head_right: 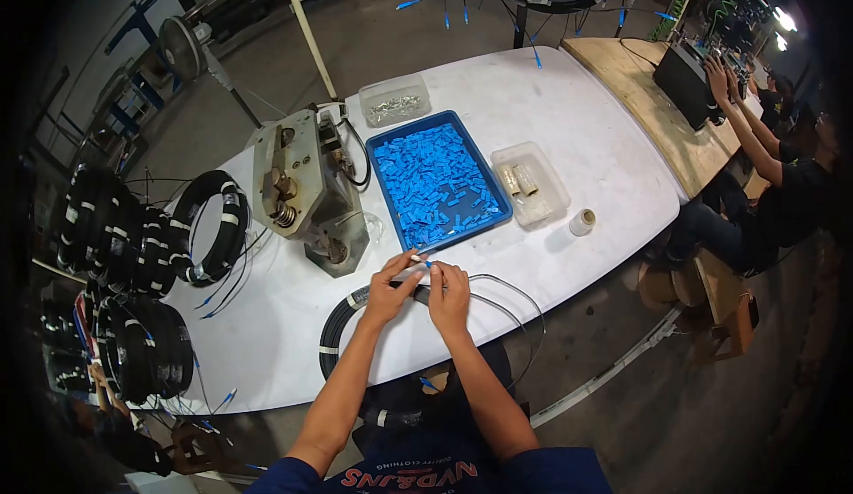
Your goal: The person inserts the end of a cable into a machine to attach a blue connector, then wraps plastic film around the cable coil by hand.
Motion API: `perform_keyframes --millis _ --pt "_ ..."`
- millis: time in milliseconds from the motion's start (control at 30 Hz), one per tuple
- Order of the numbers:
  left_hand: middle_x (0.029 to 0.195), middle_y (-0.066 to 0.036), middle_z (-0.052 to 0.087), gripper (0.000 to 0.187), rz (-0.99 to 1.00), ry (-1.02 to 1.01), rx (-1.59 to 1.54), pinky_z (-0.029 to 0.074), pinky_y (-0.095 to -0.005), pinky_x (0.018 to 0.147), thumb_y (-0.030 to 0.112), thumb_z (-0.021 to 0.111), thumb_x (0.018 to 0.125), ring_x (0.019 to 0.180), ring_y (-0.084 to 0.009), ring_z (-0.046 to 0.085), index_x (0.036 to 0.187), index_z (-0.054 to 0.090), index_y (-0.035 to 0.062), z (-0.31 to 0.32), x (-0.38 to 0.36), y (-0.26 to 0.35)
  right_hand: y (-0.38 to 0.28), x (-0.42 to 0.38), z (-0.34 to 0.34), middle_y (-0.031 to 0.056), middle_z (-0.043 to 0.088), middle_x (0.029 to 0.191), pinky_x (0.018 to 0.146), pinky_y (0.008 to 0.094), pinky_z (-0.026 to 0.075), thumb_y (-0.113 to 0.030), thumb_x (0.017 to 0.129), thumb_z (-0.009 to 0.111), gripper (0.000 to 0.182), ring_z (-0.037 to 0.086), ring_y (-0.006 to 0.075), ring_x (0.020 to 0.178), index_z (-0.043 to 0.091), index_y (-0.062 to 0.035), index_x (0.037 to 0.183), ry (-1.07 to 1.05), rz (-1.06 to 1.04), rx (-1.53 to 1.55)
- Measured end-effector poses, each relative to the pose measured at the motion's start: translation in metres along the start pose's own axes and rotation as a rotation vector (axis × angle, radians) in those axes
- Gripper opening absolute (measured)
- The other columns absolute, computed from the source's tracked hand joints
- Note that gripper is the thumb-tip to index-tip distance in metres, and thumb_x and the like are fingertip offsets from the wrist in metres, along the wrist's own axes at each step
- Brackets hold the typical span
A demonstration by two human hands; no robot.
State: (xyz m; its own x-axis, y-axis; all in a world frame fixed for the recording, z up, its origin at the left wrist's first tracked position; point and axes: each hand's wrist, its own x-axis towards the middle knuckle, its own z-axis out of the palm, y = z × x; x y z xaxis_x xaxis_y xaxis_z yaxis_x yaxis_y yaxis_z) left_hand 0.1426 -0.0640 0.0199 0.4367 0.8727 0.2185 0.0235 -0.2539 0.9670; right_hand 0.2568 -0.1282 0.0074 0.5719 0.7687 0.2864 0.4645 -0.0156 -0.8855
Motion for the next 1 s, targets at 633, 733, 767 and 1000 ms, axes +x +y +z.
perform_keyframes --millis 633,733,767,1000 --pt "0.097 -0.011 0.071 0.027 -0.166 0.208 -0.077 0.049 -0.0280 0.085 0.009 0.058 0.097 0.089 -0.0132 0.063 0.120 0.066 -0.0038 0.001 0.032 -0.015 -0.014 0.024 -0.002 0.0135 0.062 0.105 0.091 0.0409 0.044 0.005 0.083 0.062 0.029 0.053 0.0322 0.104 0.066 -0.0023 0.111 -0.079 -0.143 -0.070" --pt "0.097 -0.009 0.070 0.022 -0.218 0.093 -0.069 0.046 -0.0277 0.088 0.008 0.057 0.098 0.096 -0.0125 0.061 0.110 0.069 -0.0054 -0.006 0.031 -0.009 -0.013 0.038 -0.013 0.0117 0.062 0.102 0.088 0.0417 0.044 0.003 0.080 0.065 0.032 0.052 0.0320 0.099 0.066 -0.0048 0.111 -0.049 -0.138 -0.163" --pt "0.096 -0.009 0.071 0.016 -0.286 0.095 -0.105 0.048 -0.0296 0.088 0.008 0.060 0.095 0.097 -0.0155 0.063 0.100 0.070 -0.0047 -0.004 0.031 -0.006 -0.013 0.046 -0.015 0.0115 0.062 0.101 0.088 0.0416 0.044 0.003 0.079 0.066 0.032 0.052 0.0320 0.099 0.066 -0.0055 0.110 -0.065 -0.146 -0.202" --pt "0.096 -0.012 0.073 0.012 -0.124 0.004 0.185 0.049 -0.0328 0.086 0.003 0.066 0.089 0.091 -0.0216 0.066 0.097 0.072 -0.0025 -0.004 0.037 -0.007 0.002 0.087 0.002 0.0055 0.055 0.114 0.092 0.0465 0.035 -0.007 0.076 0.073 0.035 0.044 0.0318 0.110 0.065 -0.0103 0.110 -0.237 -0.139 -0.436"
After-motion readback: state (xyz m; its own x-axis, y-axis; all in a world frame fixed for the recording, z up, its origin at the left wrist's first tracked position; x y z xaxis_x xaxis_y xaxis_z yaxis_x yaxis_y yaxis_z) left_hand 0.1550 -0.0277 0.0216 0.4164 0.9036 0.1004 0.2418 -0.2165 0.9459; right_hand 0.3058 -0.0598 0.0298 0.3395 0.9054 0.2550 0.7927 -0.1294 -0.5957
